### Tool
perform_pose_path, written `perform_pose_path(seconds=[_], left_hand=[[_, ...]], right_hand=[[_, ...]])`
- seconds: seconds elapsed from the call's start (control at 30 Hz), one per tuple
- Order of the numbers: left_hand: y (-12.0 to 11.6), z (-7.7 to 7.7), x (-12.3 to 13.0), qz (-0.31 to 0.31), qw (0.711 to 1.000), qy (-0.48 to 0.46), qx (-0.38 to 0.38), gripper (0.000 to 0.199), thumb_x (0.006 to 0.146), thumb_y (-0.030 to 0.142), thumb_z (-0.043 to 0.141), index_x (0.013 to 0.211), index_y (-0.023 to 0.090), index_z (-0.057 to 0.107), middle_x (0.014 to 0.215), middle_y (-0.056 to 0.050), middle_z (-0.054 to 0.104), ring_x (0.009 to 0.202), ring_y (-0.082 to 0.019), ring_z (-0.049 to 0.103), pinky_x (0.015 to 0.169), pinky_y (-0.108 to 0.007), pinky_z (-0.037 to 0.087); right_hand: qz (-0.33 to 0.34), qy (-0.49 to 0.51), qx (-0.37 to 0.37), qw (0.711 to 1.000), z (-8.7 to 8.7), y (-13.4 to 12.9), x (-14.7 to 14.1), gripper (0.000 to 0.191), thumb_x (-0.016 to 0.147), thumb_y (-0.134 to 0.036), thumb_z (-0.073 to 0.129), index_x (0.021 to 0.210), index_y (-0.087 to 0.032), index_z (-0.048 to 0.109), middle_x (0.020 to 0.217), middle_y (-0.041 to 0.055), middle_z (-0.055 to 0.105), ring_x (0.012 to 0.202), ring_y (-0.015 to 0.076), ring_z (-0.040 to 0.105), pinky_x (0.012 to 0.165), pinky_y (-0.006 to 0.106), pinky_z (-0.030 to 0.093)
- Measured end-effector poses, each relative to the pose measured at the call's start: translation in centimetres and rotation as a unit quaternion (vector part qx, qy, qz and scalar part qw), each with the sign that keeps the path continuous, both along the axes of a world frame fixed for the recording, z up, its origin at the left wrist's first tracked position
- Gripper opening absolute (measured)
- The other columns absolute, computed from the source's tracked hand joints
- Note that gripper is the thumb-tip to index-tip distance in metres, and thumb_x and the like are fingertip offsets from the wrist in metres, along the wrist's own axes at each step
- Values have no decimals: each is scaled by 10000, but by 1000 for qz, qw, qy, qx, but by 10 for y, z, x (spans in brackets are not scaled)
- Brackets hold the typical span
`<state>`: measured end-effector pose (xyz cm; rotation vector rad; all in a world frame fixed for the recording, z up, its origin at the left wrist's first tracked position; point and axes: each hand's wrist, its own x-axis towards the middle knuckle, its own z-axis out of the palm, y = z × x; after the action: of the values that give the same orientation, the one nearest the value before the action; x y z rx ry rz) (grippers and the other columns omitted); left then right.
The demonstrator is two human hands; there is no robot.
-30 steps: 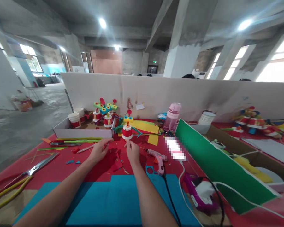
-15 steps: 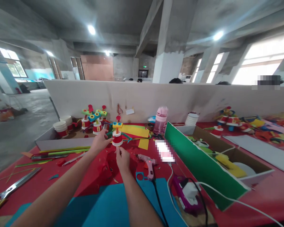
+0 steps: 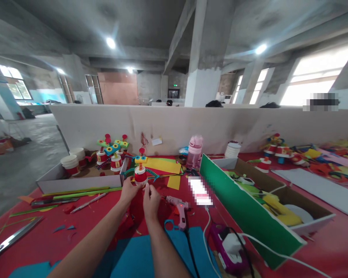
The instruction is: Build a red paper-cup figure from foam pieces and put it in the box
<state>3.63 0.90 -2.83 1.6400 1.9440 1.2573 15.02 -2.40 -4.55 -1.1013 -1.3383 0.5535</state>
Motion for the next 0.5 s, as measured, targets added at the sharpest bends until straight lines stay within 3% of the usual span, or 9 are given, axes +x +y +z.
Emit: perform_pose_path(seconds=[0.13,0.23,0.33,0.4,0.5], left_hand=[[-23,3,-14,30,998,28,45,344,735,251,669,1043,145,557,1022,-111,616,1018,-266,583,911,-415,473],[-44,5,-31,20,984,124,127,258,789,165,549,1046,183,549,1050,-101,585,1047,-274,534,943,-453,444],[-59,1,-42,5,967,192,165,315,810,98,458,1096,198,546,1099,-106,573,1047,-277,518,933,-452,440],[-65,-3,-45,-9,966,200,164,368,793,71,447,1122,203,547,1123,-104,573,1053,-277,516,942,-446,434],[-64,-3,-46,-24,969,182,167,401,762,57,452,1118,207,558,1138,-100,577,1062,-277,517,955,-443,433]], right_hand=[[-19,14,11,1000,7,-4,6,420,956,-480,377,708,-211,581,660,43,650,609,180,582,606,266,402],[-52,25,41,998,17,6,11,336,943,-457,403,827,-206,593,819,73,677,758,199,611,713,282,445],[-71,37,44,996,33,37,15,301,881,-464,471,940,-192,586,973,117,668,915,226,606,829,329,464],[-34,45,3,998,47,65,18,326,820,-472,525,971,-189,585,1052,133,661,981,231,609,857,340,471],[34,32,-43,998,67,102,20,336,789,-498,541,905,-193,619,951,101,699,890,214,650,738,303,502]])
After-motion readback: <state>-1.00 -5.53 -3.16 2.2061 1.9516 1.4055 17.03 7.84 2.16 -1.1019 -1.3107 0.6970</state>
